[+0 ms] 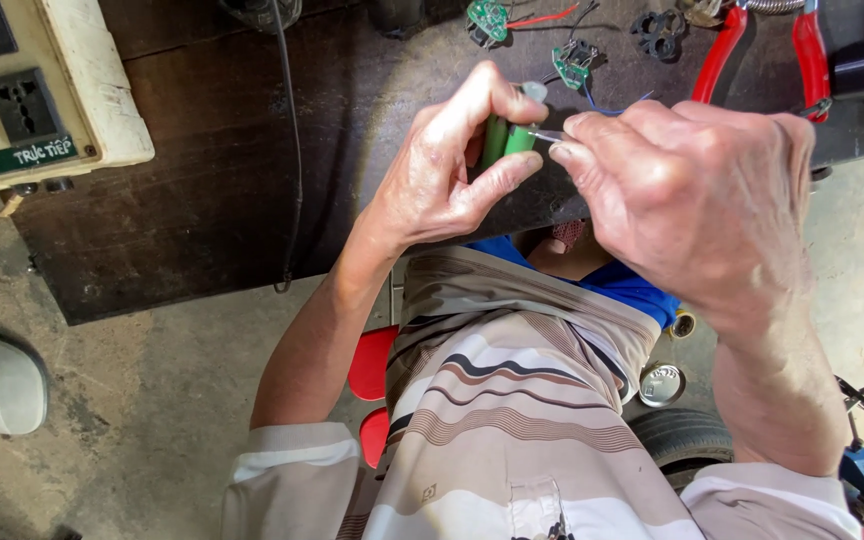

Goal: The person assembles a circuit board into a plastic housing and tapes a battery pack to the side of a plastic component using clear tape.

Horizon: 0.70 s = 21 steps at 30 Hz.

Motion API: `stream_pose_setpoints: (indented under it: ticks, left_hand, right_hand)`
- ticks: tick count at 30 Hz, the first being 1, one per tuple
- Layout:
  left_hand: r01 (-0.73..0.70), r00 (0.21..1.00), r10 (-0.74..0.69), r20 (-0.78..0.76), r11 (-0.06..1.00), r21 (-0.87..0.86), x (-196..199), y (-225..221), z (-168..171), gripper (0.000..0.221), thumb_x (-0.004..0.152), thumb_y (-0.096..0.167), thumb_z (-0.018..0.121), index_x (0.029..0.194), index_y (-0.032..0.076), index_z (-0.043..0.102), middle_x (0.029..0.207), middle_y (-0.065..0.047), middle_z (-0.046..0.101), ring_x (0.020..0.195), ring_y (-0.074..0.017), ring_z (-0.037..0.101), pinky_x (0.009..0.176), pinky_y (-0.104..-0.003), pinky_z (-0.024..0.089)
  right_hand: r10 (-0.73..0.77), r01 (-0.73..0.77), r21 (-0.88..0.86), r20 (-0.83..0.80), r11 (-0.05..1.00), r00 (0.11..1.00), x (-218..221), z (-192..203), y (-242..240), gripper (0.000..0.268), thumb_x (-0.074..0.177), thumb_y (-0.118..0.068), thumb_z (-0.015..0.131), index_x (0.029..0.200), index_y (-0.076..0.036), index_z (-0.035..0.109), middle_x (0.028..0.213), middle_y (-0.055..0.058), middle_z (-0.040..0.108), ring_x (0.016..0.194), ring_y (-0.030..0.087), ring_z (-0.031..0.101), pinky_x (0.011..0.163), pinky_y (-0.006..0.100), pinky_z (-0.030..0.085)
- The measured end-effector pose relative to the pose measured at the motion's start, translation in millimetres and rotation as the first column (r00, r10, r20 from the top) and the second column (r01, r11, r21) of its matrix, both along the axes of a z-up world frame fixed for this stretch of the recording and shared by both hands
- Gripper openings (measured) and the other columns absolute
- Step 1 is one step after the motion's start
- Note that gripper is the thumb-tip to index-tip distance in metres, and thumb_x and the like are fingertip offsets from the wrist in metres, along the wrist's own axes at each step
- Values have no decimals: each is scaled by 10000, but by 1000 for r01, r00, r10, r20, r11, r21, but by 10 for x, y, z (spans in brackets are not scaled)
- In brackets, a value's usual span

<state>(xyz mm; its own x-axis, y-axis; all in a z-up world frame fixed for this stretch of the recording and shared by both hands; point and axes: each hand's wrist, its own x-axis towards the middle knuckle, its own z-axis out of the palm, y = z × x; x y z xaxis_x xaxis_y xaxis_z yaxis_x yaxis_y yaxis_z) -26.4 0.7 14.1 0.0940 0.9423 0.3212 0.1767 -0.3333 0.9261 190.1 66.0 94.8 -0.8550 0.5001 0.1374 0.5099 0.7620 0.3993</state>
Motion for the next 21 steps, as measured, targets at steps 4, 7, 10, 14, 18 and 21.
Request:
stream_pose_setpoints:
  ticks: [4, 7, 10, 14, 18, 21]
  left_hand:
    - [33, 988, -8, 156, 986, -162, -9, 6, 4, 255, 1018, 168, 646, 1199, 103, 479, 1066, -38, 593, 761, -90, 548, 643, -219, 440]
    - [70, 980, -36, 196, 983, -168, -15, 20, 14, 278, 1018, 189, 641, 1191, 134, 431, 1123, -62, 593, 862, -102, 584, 677, -214, 454]
    - [87, 972, -41, 230, 977, -194, 5, 32, 55, 283, 1008, 179, 646, 1140, 142, 398, 1110, -93, 604, 853, -99, 581, 660, -205, 454]
    - [64, 974, -17, 227, 978, -201, 21, 47, 91, 262, 996, 104, 654, 1074, 127, 404, 1100, -94, 629, 707, -95, 600, 574, -195, 418]
    - [77, 962, -42, 270, 990, -120, 23, 54, 60, 259, 1006, 91, 666, 1063, 104, 414, 1110, -82, 467, 739, -158, 572, 597, -233, 454]
    - [49, 974, -15, 225, 988, -148, 14, 48, 11, 252, 1007, 120, 694, 1070, 100, 452, 989, -42, 473, 712, -117, 542, 603, -222, 441]
  right_hand:
    - [-8, -157, -393, -386, 906, 922, 85, -108, 45, 138, 1219, -171, 754, 1193, -72, 846, 1093, 34, 829, 894, 218, 766, 645, 351, 473]
    - [-30, -230, -428, -520, 874, 853, 94, -222, 55, 141, 1210, -69, 731, 1203, 43, 816, 1093, 127, 813, 866, 263, 731, 691, 365, 488]
    - [-88, -286, -482, -616, 828, 783, 70, -372, 59, 206, 1197, -62, 642, 1256, 107, 742, 1037, 180, 789, 833, 270, 731, 686, 353, 516]
    - [-204, -413, -593, -708, 691, 676, -70, -461, 55, 255, 1167, -43, 548, 1291, 153, 654, 990, 225, 755, 803, 272, 733, 722, 351, 589]
    - [-274, -405, -629, -709, 664, 650, -169, -496, 70, 238, 1157, -39, 555, 1282, 146, 639, 1165, 248, 747, 908, 288, 756, 834, 368, 591]
    - [-370, -309, -720, -618, 622, 694, -181, -540, 101, 174, 1130, -93, 651, 1289, -28, 626, 990, 40, 718, 765, 176, 678, 727, 335, 521]
